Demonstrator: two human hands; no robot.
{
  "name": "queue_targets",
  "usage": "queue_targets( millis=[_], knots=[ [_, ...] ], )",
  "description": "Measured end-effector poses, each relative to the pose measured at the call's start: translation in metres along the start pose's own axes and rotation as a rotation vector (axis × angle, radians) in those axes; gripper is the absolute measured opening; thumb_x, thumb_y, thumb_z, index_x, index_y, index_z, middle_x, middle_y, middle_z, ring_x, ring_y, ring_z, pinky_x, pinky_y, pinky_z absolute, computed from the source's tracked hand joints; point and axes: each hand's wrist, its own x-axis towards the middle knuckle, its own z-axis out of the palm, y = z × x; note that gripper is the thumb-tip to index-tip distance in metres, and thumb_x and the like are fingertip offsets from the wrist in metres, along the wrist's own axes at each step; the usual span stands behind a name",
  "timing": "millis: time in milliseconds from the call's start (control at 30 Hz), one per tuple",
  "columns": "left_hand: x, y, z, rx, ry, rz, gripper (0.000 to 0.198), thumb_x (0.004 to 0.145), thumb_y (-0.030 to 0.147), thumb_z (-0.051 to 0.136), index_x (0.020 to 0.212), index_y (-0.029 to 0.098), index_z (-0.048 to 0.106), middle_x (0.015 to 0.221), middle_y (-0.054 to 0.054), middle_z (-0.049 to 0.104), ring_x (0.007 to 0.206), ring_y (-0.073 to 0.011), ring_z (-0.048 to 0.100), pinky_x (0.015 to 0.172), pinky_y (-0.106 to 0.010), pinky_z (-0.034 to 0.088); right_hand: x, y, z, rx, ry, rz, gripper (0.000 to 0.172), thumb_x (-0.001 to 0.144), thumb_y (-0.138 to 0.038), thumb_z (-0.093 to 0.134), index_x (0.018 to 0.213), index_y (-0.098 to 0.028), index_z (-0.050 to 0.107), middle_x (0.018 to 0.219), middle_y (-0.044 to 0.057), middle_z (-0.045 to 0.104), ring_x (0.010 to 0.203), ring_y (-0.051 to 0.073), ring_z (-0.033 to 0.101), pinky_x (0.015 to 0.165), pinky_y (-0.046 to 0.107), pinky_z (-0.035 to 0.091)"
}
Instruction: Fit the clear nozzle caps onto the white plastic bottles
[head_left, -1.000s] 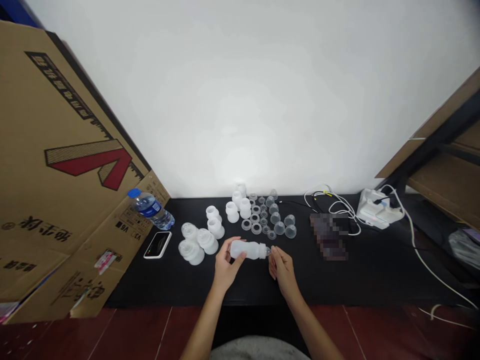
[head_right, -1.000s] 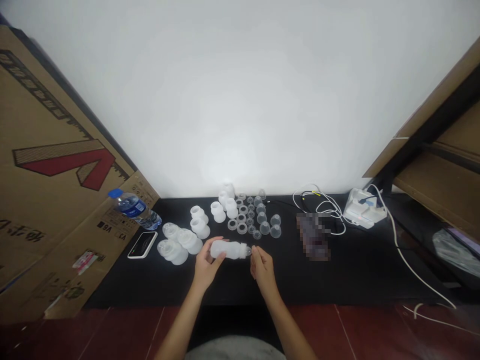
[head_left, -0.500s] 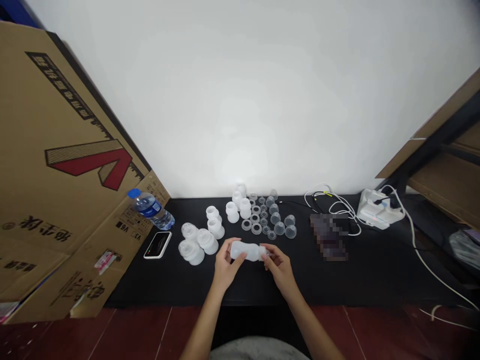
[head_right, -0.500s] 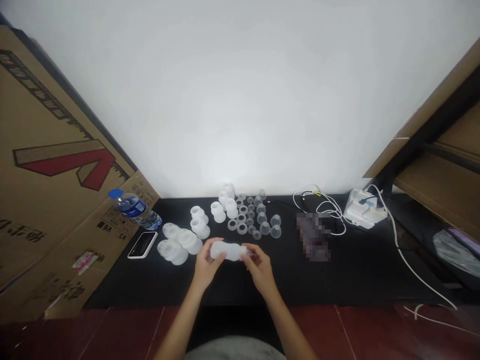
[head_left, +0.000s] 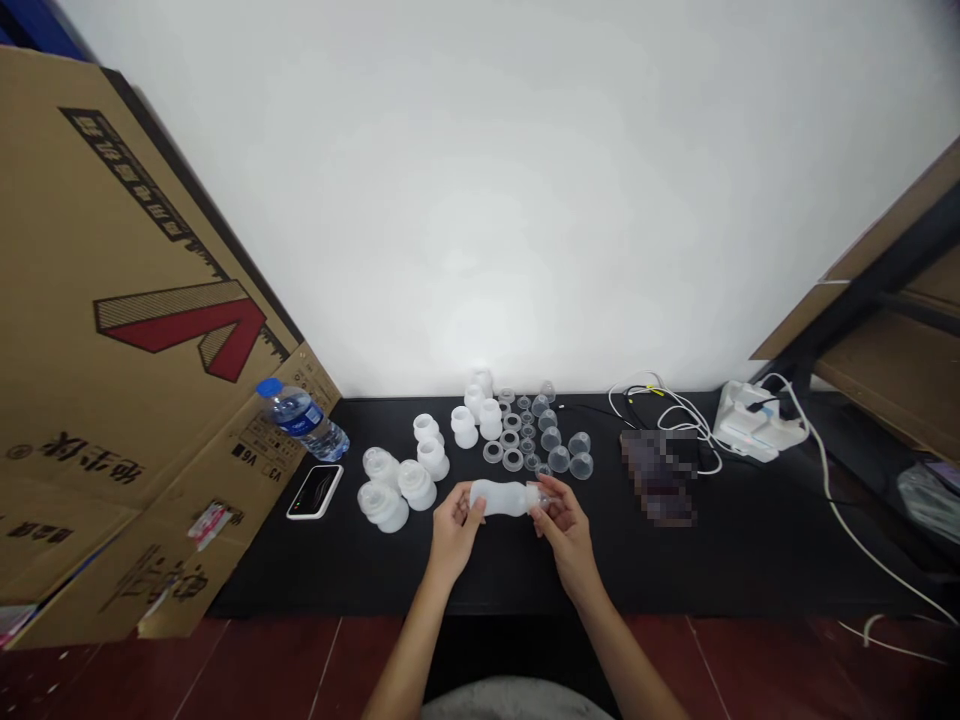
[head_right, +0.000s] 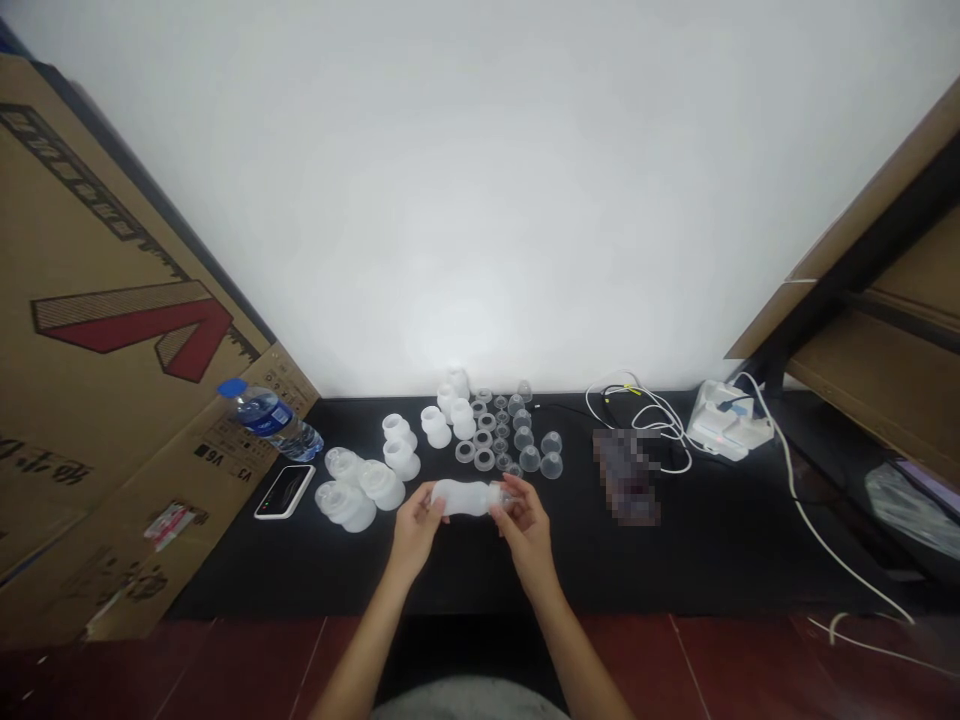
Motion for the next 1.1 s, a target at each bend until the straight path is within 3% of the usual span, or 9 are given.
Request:
queue_targets(
  millis=[167, 333, 633, 867, 1100],
  knots=[
    [-0.001, 0.004, -0.001, -0.006, -0.019, -0.023, 0.045, 0.089, 0.065, 0.076, 0.099, 0.021, 0.073, 0.080, -0.001, 0.070, 0.068, -0.0171, 0.065, 0.065, -0.027, 0.056, 0.001, 0.001, 0.000, 0.030, -0.010, 0.013, 0.058, 0.081, -0.041, 0.093, 0.131, -0.026, 0.068, 0.123, 0.012, 0.076, 0.084, 0.021, 0.067, 0.057, 0.025, 0.049],
    [-0.003, 0.004, -0.004, -0.002, -0.054, 0.032, 0.036, 0.092, 0.056, 0.076, 0.103, 0.022, 0.071, 0.095, -0.004, 0.074, 0.089, -0.0213, 0.071, 0.083, -0.031, 0.059, 0.002, 0.003, -0.002, 0.012, -0.015, 0.020, 0.061, 0.082, -0.044, 0.091, 0.134, -0.024, 0.067, 0.113, 0.009, 0.075, 0.073, 0.016, 0.062, 0.054, 0.023, 0.046],
    [-0.009, 0.000, -0.006, 0.115, -0.041, 0.101, 0.038, 0.090, 0.051, 0.079, 0.113, 0.022, 0.072, 0.103, -0.006, 0.075, 0.098, -0.0245, 0.072, 0.088, -0.034, 0.060, 0.004, 0.005, -0.005, 0.046, 0.005, 0.041, 0.061, 0.082, -0.047, 0.092, 0.133, -0.022, 0.068, 0.094, 0.003, 0.072, 0.062, 0.013, 0.055, 0.053, 0.024, 0.044],
    [-0.006, 0.001, -0.003, 0.086, -0.086, 0.092, 0.042, 0.092, 0.048, 0.078, 0.125, 0.022, 0.071, 0.119, -0.010, 0.078, 0.107, -0.0266, 0.074, 0.094, -0.036, 0.060, 0.002, -0.002, -0.003, 0.136, 0.049, 0.062, 0.053, 0.078, -0.042, 0.095, 0.124, -0.022, 0.076, 0.093, 0.004, 0.074, 0.069, 0.016, 0.062, 0.061, 0.028, 0.054],
    [-0.005, -0.003, -0.003, 0.062, -0.130, 0.113, 0.043, 0.091, 0.041, 0.080, 0.128, 0.024, 0.069, 0.120, -0.010, 0.078, 0.104, -0.0254, 0.075, 0.094, -0.038, 0.060, 0.005, 0.000, -0.010, 0.252, 0.029, 0.113, 0.041, 0.082, -0.047, 0.092, 0.113, -0.022, 0.079, 0.099, 0.007, 0.075, 0.072, 0.018, 0.068, 0.065, 0.032, 0.062]
  ],
)
